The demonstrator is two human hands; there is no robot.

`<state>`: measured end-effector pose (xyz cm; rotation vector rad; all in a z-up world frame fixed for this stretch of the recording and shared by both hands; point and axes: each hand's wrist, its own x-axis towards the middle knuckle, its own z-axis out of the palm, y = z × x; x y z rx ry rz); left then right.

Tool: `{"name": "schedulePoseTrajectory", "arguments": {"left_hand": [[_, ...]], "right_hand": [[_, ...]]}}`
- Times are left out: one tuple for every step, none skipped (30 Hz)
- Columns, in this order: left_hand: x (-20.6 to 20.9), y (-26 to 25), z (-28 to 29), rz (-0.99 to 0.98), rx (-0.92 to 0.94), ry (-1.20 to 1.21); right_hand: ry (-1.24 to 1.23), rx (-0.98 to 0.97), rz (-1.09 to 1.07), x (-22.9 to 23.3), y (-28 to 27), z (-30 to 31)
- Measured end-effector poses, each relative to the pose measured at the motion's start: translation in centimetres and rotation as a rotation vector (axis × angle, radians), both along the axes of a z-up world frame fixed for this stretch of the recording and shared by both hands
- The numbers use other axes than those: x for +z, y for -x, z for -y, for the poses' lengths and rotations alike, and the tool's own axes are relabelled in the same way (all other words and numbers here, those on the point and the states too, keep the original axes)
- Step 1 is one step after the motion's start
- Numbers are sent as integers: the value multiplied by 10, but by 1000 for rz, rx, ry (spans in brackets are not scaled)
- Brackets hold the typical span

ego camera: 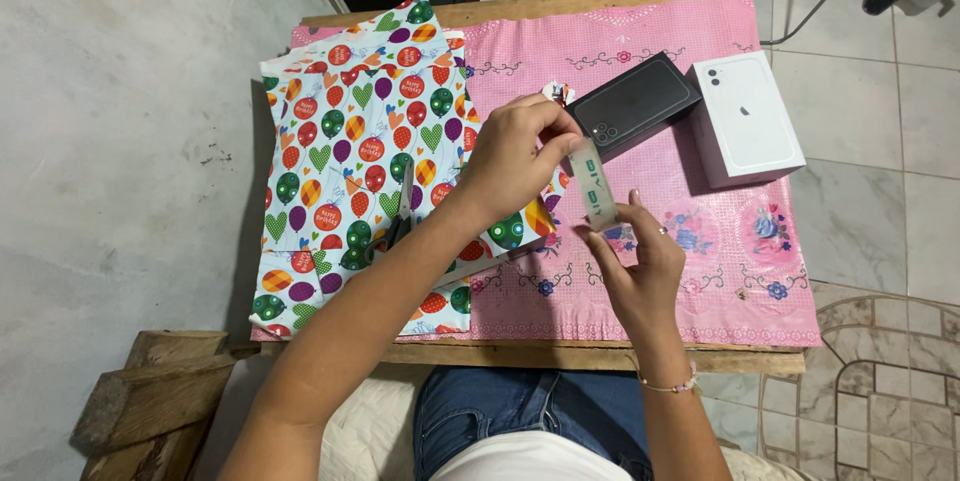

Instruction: The person wraps a small black box with colorful balloon-patterned wrapping paper. They cut the paper, fold the edges around the box, and secure the folds with clear tape. The person repeats the process for a second box, cutting paper and taping the sides.

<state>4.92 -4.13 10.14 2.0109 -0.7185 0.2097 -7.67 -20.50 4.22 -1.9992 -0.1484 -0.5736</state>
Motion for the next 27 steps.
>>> {"name": "schedulePoseTrajectory", "arguments": {"left_hand": [[2,3,-3,-9,-4,-11],[5,5,-6,-18,-9,-22],[6,7,-8,-29,-9,-34],[7,11,-8,-4,-22,-42],[7,14,-7,22,-33,-50],[8,18,-7,48,-45,-58],[8,21,-6,51,-33,-55],[9,25,-3,54,-20,-53],[10,28,-3,60,-6,-51],[11,31,-5,69,7,-38],[12,34,-6,77,17,-23],[13,37,-7,85,26,-8],[14,38,-9,39,43,11],[16,40,-12,-6,61,30],[17,42,-15,-53,75,48],[18,45,-17,-79,88,51],[19,49,-19,-100,103,55],[21,52,-21,-121,118,60],[22,56,-23,-129,133,62],[23,60,-26,-137,148,65],[24,62,-27,-144,160,68],[26,63,-30,-171,158,90],[26,66,-33,-201,162,110],[26,69,-35,-231,166,130],[26,72,-36,-198,157,125],[26,76,-37,-165,147,119],[26,78,-39,-131,143,112]], "right_hand": [[4,14,42,2,1,1],[7,28,84,3,2,3],[10,46,124,5,3,5],[-23,51,123,6,6,8],[-57,57,122,8,8,11],[-91,64,121,10,10,12],[-71,29,102,12,12,12],[-52,-5,83,15,14,14],[-34,-36,66,18,14,14],[-24,-33,78,21,13,14],[-12,-33,89,24,12,14],[0,-33,101,26,11,14],[39,-50,111,28,7,14],[78,-67,122,29,1,14],[115,-88,131,30,-3,14],[118,-85,122,31,-5,13],[121,-80,118,32,-9,11],[123,-76,115,33,-13,10],[123,-60,127,34,-16,8],[124,-45,140,34,-18,6],[125,-32,153,35,-21,6],[224,-76,216,36,-24,6],[322,-115,276,36,-25,6],[420,-153,336,36,-25,6],[417,-157,341,37,-26,6],[413,-162,346,37,-26,7],[408,-163,353,37,-27,7]]}}
